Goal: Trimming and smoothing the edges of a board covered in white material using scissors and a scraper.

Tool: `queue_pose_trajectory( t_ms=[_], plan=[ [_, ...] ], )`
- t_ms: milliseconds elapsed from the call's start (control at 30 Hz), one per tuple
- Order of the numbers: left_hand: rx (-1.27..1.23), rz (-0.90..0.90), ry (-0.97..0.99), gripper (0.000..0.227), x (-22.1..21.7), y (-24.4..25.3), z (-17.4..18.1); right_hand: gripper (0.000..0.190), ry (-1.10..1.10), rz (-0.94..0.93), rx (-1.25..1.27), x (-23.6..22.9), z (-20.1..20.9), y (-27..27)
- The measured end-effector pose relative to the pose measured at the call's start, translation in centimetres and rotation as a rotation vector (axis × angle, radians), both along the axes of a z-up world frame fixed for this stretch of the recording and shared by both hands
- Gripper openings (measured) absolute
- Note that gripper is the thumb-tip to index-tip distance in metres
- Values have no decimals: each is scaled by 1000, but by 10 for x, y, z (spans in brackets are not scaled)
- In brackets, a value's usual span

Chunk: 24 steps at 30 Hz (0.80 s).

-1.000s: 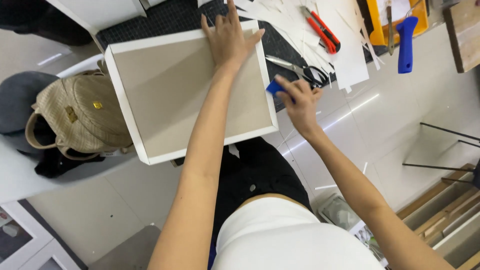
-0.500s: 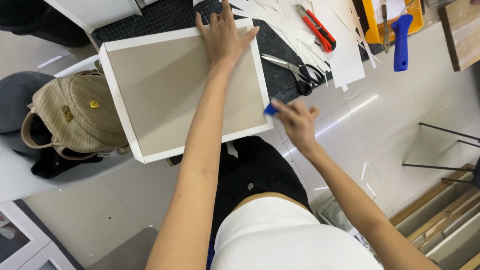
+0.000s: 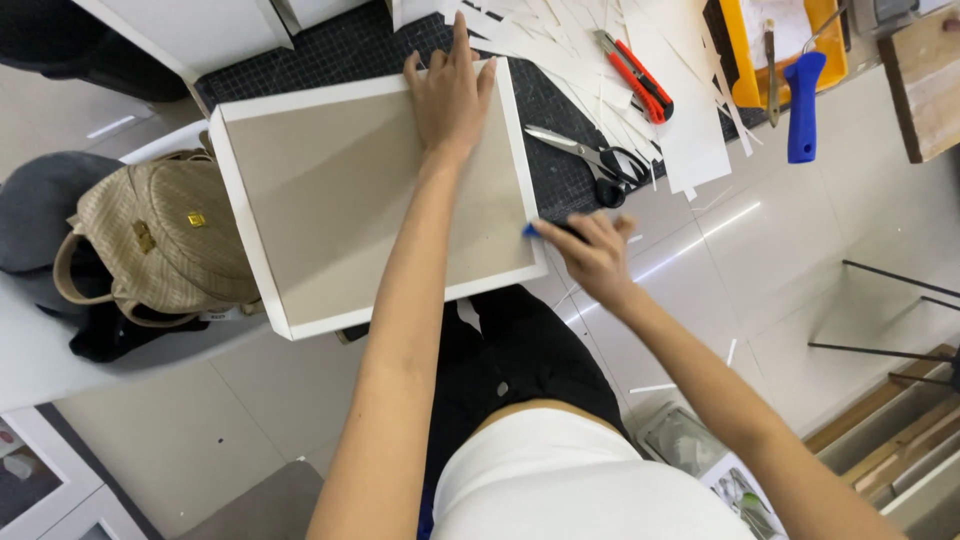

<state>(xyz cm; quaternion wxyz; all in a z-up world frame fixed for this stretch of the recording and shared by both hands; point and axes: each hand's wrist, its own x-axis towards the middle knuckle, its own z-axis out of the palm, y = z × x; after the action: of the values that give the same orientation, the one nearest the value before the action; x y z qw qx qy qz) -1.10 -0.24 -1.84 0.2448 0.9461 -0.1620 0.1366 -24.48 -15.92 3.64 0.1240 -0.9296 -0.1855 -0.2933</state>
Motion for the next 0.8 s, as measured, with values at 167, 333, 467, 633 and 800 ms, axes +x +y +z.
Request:
queue_pose_trajectory(
  t_ms=[167,333,467,633,800],
  plan=[
    [-41,31,-84,51,-1,3,6,34,-206,102,-74,136,5,-11],
    [-99,7,48,49,-8,5,19,29,-65,4,-112,234,-23,-28],
    [-100,-3,9,48,-4,7,11,33,113,32,710,199,-1,-27],
    [-31,23,-20,60,-4,4,12,37,736,-222,1733,63,-8,-17],
    [-37,-3,-93,33,-3,4,32,58,827,-236,1685,-13,-18,5]
  ],
)
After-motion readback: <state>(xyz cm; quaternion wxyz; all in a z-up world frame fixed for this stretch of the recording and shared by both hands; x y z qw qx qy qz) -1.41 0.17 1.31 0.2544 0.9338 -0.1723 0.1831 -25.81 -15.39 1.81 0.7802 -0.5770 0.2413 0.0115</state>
